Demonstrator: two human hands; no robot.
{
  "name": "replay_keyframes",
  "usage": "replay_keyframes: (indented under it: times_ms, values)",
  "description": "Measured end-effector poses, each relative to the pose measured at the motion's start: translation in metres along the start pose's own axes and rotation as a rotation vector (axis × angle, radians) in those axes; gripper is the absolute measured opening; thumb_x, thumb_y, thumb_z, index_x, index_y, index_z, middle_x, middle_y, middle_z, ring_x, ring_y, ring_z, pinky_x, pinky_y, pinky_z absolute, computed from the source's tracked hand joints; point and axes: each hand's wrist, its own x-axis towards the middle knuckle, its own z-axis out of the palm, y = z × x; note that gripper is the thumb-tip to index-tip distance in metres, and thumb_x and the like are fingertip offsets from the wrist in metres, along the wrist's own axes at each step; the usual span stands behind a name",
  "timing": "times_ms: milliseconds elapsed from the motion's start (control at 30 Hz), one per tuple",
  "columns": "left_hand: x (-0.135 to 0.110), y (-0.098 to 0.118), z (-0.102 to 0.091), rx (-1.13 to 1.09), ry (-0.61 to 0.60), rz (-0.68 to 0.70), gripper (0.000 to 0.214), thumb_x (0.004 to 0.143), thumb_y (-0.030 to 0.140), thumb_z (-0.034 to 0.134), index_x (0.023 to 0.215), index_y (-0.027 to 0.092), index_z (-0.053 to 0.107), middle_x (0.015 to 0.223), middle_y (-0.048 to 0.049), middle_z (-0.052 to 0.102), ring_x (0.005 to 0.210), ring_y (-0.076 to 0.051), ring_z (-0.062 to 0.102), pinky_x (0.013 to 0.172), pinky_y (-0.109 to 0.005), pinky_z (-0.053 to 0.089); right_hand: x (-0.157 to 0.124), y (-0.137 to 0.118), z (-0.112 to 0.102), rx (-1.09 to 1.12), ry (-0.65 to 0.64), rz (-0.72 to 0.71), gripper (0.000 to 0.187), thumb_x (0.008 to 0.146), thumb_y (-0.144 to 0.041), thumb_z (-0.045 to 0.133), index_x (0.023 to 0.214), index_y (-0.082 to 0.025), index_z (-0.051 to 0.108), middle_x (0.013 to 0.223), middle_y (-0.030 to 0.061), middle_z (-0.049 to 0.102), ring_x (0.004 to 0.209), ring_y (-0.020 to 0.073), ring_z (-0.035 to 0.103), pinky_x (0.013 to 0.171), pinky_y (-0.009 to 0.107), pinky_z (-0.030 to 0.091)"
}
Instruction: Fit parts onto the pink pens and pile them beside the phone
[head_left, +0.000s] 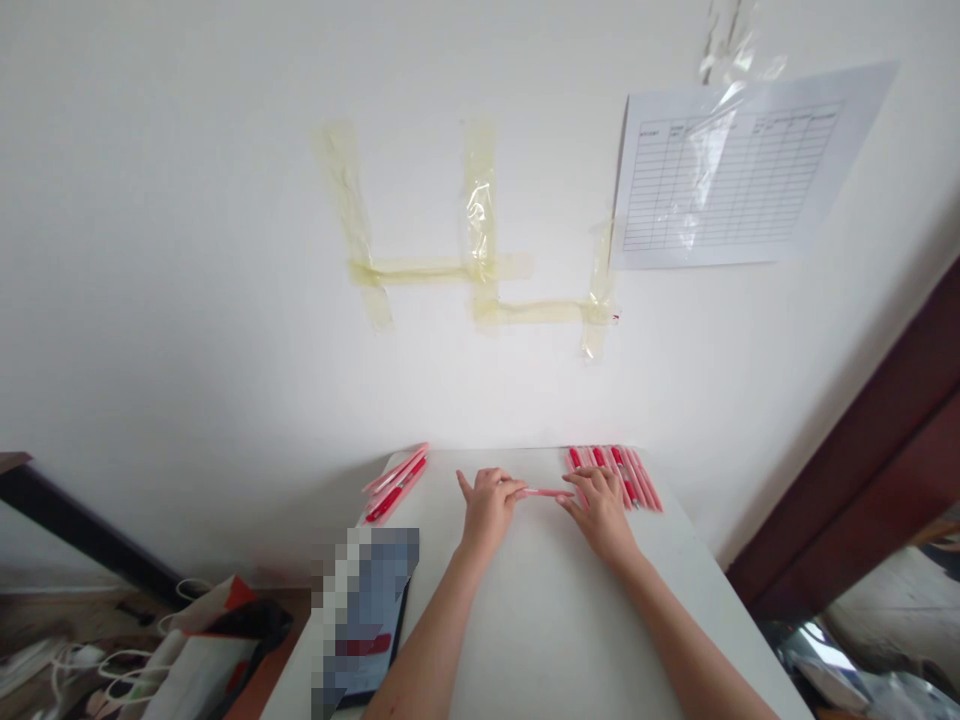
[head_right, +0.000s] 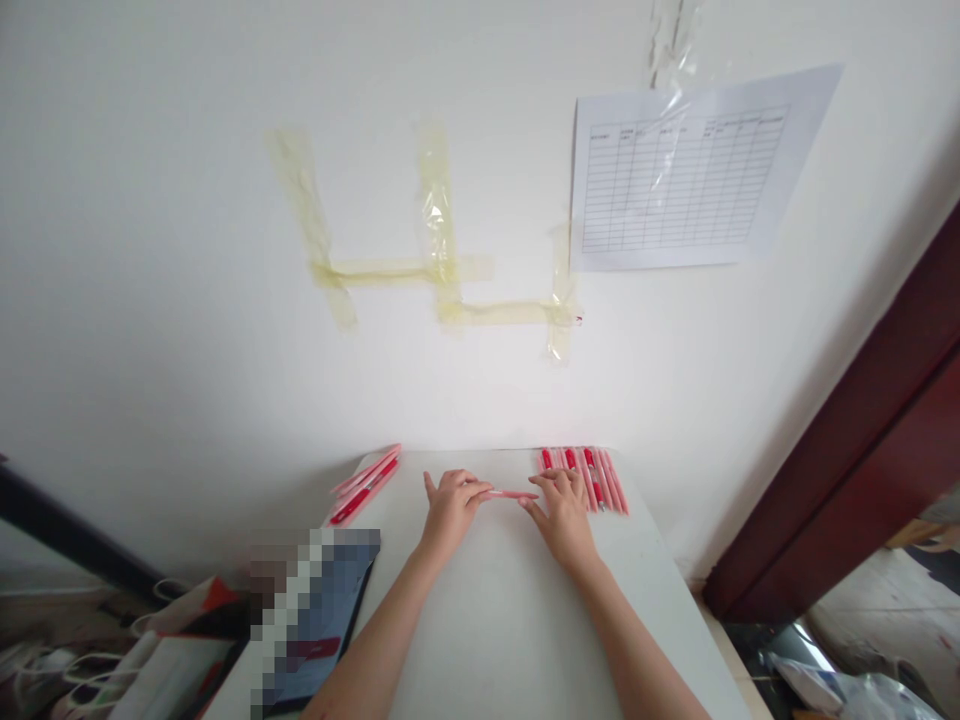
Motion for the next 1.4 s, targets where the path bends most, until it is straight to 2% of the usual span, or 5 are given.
replay_keyframes:
  times_ms: [167, 467, 667, 967, 1400]
  values:
    - [-0.0006, 0.0005, 0.0002, -0.005, -0.007, 0.004, 0.012, 0.086, 0.034, 0.065, 0.092, 0.039, 0.075, 0.093, 0.0017, 0.068, 0.106, -0.02, 0.057, 0.112, -0.072, -0.002, 0.0004, -0.0017, -0.0012, 0.0, -0.047, 0.004, 0.032, 0.096, -0.037, 0.046, 0.078, -0.026, 0.069, 0.112, 0.0079, 0.062, 0.112, 0.029, 0.047, 0.093, 0.051, 0.043]
    - [0.0002, 0.0016, -0.0023, 0.005, -0.017, -0.016, 0.013, 0.086, 0.034, 0.065, 0.094, 0.038, 0.075, 0.095, 0.0007, 0.069, 0.107, -0.021, 0.056, 0.113, -0.072, -0.003, 0.0006, -0.0002, 0.0001, 0.0, -0.017, -0.043, 0.028, 0.088, -0.043, 0.061, 0.111, -0.028, 0.066, 0.113, 0.0082, 0.062, 0.112, 0.0288, 0.049, 0.095, 0.048, 0.045]
    - [-0.0008, 0.0011, -0.0015, 0.002, -0.008, -0.002, 0.013, 0.086, 0.035, 0.065, 0.093, 0.038, 0.075, 0.095, 0.0006, 0.069, 0.106, -0.021, 0.056, 0.113, -0.072, -0.003, 0.0004, 0.0007, 0.0013, 0.016, -0.043, -0.015, 0.032, 0.096, -0.039, 0.046, 0.08, -0.026, 0.07, 0.111, 0.0083, 0.062, 0.109, 0.0283, 0.049, 0.093, 0.05, 0.045]
    - [-0.0004, -0.0012, -0.0008, 0.002, 0.016, 0.004, 0.013, 0.086, 0.033, 0.066, 0.093, 0.039, 0.075, 0.093, 0.0018, 0.068, 0.106, -0.02, 0.057, 0.112, -0.073, -0.003, -0.0006, 0.0008, 0.002, 0.061, -0.03, -0.005, 0.029, 0.088, -0.045, 0.062, 0.11, -0.027, 0.066, 0.114, 0.0087, 0.06, 0.113, 0.0301, 0.047, 0.097, 0.051, 0.044]
    - [-0.0002, -0.0026, -0.0011, 0.012, 0.021, -0.012, 0.012, 0.085, 0.034, 0.067, 0.092, 0.038, 0.075, 0.093, 0.0023, 0.068, 0.106, -0.019, 0.057, 0.112, -0.072, -0.005, 0.0001, 0.0038, 0.0038, 0.085, -0.015, -0.014, 0.017, 0.09, -0.039, 0.061, 0.093, -0.025, 0.069, 0.109, 0.0083, 0.061, 0.111, 0.0284, 0.048, 0.095, 0.048, 0.046]
